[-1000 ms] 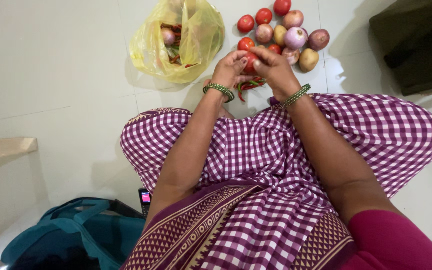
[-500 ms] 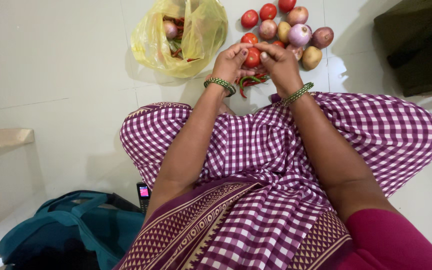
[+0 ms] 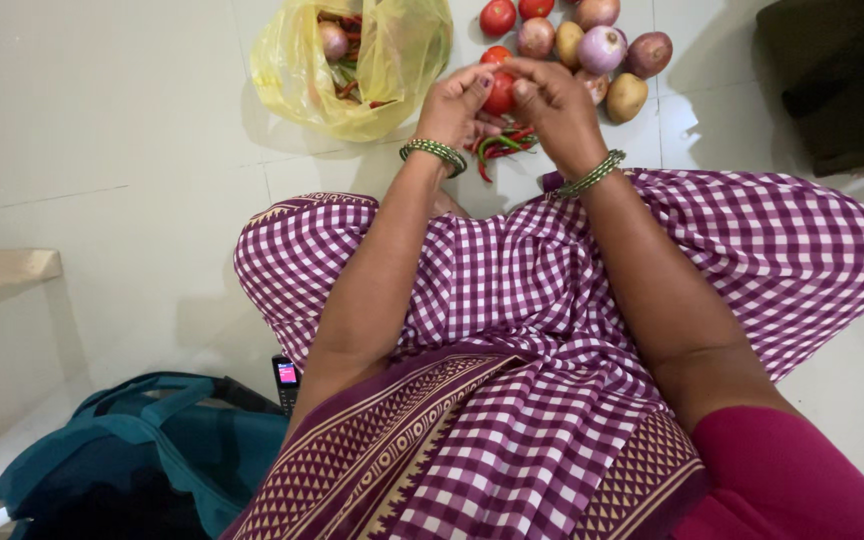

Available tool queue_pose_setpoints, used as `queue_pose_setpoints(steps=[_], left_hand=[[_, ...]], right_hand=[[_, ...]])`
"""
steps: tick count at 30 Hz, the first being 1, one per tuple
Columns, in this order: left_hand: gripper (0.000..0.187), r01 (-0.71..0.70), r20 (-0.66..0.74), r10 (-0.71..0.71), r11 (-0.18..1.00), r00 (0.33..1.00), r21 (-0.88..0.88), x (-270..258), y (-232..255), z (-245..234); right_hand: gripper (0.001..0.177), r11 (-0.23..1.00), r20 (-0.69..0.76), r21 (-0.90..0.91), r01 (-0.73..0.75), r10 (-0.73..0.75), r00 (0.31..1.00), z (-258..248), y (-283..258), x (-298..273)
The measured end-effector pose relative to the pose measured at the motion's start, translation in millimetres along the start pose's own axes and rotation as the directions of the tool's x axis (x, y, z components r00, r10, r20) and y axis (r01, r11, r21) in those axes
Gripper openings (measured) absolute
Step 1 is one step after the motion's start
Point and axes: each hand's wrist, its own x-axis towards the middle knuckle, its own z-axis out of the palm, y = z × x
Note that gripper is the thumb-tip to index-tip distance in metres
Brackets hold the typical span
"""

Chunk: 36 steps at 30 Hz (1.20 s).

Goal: The person sits on the floor and sorts vegetables from a yellow plastic bag onto the tiled surface. They handle tomatoes, onions, potatoes, and green chilies one by one, placing them into a pile. The person occasionally picks up and inspects individual items before setting them down.

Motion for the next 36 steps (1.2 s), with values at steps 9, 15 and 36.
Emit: queue_pose_setpoints(steps=[9, 15, 36], left_hand=[[0.047, -0.126, -0.228, 0.248, 0.886, 0.942, 0.445, 20, -6, -35], [0.045, 0.1, -0.146, 0.232, 0.199, 0.962, 0.975, 3, -9, -18], [0.008, -0.183, -0.37, 0.83, 0.475, 0.417, 0.861, 34, 62, -89]], right_hand=[[0.017, 0.944, -0.179, 0.292, -0.153, 0.211, 0.961, -19, 5, 11], [0.018, 0.936, -0.158, 0.295, -0.191, 0.245, 0.956, -14, -1, 10], [0.015, 0.937, -0.153, 0.281, -0.206, 0.255, 0.955, -11, -6, 6]])
